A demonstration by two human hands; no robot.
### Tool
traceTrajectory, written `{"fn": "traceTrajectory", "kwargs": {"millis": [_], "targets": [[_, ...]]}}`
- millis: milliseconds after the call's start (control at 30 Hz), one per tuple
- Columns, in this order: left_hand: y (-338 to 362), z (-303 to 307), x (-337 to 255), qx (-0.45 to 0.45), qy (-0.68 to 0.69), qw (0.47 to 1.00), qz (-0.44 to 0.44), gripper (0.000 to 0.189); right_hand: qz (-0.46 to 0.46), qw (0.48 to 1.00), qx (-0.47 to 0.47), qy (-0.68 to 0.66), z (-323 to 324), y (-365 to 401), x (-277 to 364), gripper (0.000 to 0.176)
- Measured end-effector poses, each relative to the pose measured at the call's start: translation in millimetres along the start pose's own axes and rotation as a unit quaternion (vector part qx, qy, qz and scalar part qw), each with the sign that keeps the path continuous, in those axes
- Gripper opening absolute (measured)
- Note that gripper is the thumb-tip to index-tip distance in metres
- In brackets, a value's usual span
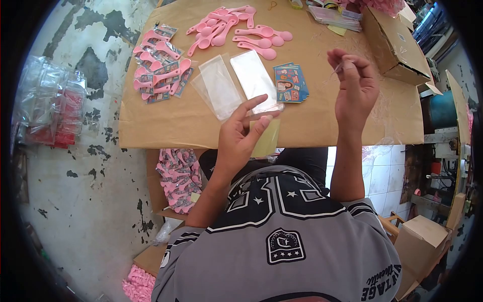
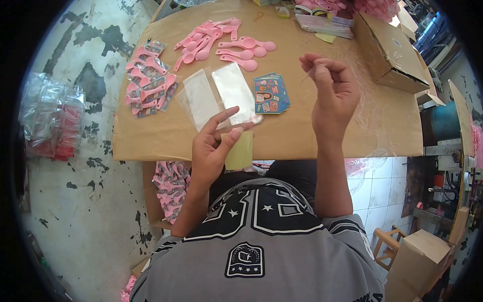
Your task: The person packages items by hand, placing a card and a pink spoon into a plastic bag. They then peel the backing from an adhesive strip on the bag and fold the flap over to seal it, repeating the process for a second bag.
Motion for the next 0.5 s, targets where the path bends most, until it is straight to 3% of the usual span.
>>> {"fn": "traceTrajectory", "kwargs": {"millis": [67, 233, 367, 400, 500], "targets": [[-3.8, 4.6, 3.1, -0.016, 0.027, 0.999, -0.008, 0.042, 0.001, 0.999, 0.001, -0.037, 10.0, -0.5, 3.5, 0.012], [-8.7, 15.4, -1.3, -0.028, 0.036, 0.997, -0.054, 0.029, -0.154, 0.947, 0.267, 0.090, 5.9, 47.1, -36.7, 0.008], [-10.6, 20.7, -2.2, -0.045, 0.057, 0.995, -0.074, 0.026, -0.221, 0.923, 0.281, 0.140, -24.7, 87.0, -39.7, 0.013], [-11.5, 23.4, -0.8, -0.045, 0.052, 0.995, -0.074, 0.027, -0.191, 0.934, 0.281, 0.108, -29.2, 93.8, -47.3, 0.017], [-12.6, 28.3, -6.7, -0.038, 0.031, 0.997, -0.066, 0.029, -0.157, 0.902, 0.362, 0.173, -39.7, 101.0, -46.6, 0.019]]}}
Point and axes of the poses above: each hand's wrist, its own y-axis away from the middle knuckle, its own z-axis out of the back of the hand, x = y × z, the point moved 8 cm from there along -y, towards the middle knuckle, and after that the axes turned 14 degrees about -x, right-handed, at the moved point
